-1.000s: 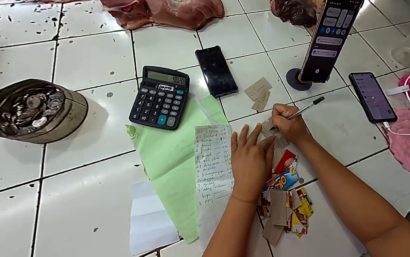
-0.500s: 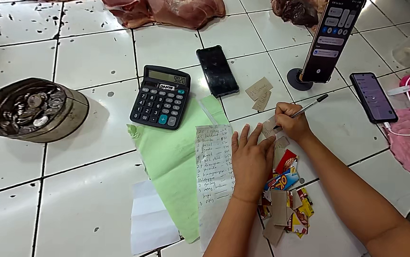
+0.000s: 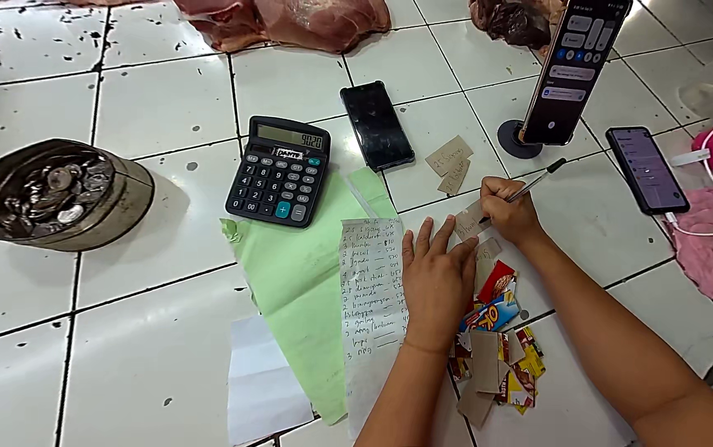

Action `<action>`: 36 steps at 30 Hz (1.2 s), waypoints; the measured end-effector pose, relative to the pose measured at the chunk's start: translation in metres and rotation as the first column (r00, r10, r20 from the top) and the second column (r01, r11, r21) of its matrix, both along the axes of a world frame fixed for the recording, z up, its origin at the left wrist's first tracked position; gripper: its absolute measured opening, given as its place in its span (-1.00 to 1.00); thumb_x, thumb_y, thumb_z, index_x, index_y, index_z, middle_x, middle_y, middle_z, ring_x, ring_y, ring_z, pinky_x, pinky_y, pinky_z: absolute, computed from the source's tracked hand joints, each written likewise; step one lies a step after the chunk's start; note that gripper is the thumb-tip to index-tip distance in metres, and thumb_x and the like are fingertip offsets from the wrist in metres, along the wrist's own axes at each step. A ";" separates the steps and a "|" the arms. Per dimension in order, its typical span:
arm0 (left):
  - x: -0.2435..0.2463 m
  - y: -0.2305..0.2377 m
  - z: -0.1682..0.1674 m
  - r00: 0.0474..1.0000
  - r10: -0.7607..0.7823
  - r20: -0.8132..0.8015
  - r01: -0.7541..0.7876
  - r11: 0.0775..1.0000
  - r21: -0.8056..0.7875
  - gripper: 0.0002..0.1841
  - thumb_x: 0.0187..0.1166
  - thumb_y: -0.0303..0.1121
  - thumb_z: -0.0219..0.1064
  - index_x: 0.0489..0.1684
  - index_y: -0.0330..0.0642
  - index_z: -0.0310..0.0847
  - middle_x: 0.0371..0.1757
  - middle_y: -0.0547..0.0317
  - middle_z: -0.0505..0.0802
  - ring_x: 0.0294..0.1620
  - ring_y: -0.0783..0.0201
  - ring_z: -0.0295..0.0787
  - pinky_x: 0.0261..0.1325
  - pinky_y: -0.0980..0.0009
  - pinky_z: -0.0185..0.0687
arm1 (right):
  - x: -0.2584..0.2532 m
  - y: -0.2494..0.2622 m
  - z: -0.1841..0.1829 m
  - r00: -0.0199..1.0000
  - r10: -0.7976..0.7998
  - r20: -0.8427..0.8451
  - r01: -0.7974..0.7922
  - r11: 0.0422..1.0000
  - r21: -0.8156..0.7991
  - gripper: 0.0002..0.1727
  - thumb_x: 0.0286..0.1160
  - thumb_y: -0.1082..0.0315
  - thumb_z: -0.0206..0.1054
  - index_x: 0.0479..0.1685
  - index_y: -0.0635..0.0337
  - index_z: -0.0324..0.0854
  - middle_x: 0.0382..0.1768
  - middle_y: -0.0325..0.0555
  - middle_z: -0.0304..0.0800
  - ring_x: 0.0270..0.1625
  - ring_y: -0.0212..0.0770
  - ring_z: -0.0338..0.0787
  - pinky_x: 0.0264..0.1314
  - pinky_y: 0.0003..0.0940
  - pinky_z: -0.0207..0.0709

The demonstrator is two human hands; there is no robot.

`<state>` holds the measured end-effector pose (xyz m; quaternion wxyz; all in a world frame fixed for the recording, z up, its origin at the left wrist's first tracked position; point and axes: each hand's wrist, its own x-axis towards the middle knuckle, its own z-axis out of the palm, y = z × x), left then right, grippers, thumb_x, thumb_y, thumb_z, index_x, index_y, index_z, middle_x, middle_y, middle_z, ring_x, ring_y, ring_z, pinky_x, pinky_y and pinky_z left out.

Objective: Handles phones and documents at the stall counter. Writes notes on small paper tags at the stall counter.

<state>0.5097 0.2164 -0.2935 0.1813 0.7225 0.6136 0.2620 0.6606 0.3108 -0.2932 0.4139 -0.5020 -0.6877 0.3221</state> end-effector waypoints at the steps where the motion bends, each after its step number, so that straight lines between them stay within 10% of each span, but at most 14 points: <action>1: 0.000 0.000 0.000 1.000 0.000 -0.002 0.000 1.000 0.003 -0.70 0.70 -0.08 0.21 0.12 0.31 0.91 0.51 0.20 0.76 0.67 -0.16 0.49 0.72 -0.33 0.03 | 0.001 0.000 0.000 1.000 0.000 -0.002 0.000 1.000 0.004 -0.71 0.19 0.55 0.08 -0.79 0.01 0.26 -0.85 -0.42 0.20 -0.79 -0.57 0.15 -0.70 -0.63 -0.04; 18: 0.000 0.000 0.001 1.000 0.000 -0.004 0.000 1.000 -0.008 -0.69 0.71 -0.08 0.21 0.14 0.31 0.91 0.52 0.20 0.75 0.68 -0.15 0.48 0.74 -0.30 0.02 | 0.011 0.003 0.000 0.991 0.042 -0.130 -0.044 0.999 -0.011 -0.73 0.15 0.57 0.06 -0.74 -0.02 0.29 -0.80 -0.45 0.29 -0.75 -0.60 0.21 -0.68 -0.69 0.03; 23: -0.001 0.000 -0.002 1.000 -0.023 -0.019 0.023 1.000 0.010 -0.63 0.65 0.10 0.24 0.19 0.31 0.88 0.56 0.15 0.71 0.69 -0.17 0.45 0.74 -0.32 0.01 | 0.021 0.002 0.003 0.992 0.095 0.083 -0.097 0.995 0.015 -0.93 0.49 0.37 0.22 -0.21 0.16 0.55 -0.51 -0.34 0.64 -0.50 -0.55 0.70 -0.40 -0.63 0.65; 31: -0.002 0.000 -0.001 0.996 -0.093 -0.008 0.093 0.996 -0.004 -0.56 0.46 0.15 0.42 0.21 0.22 0.85 0.64 -0.02 0.61 0.75 -0.20 0.33 0.73 -0.42 -0.12 | 0.014 0.009 0.004 0.962 0.003 0.273 -0.018 0.998 0.054 -0.68 0.78 0.19 0.15 0.21 0.15 0.69 -0.08 -0.14 0.86 -0.20 -0.39 0.78 -0.12 -0.38 0.65; 36: -0.003 0.001 0.001 0.994 -0.085 0.073 0.086 0.996 -0.012 -0.66 0.44 0.02 0.50 0.03 0.09 0.90 0.50 0.02 0.74 0.69 -0.17 0.44 0.73 -0.42 -0.12 | 0.012 0.009 0.004 0.983 0.055 0.175 -0.062 0.998 0.033 -0.56 0.89 0.14 -0.01 0.48 0.20 0.53 0.32 -0.11 0.82 0.33 -0.38 0.80 0.42 -0.36 0.62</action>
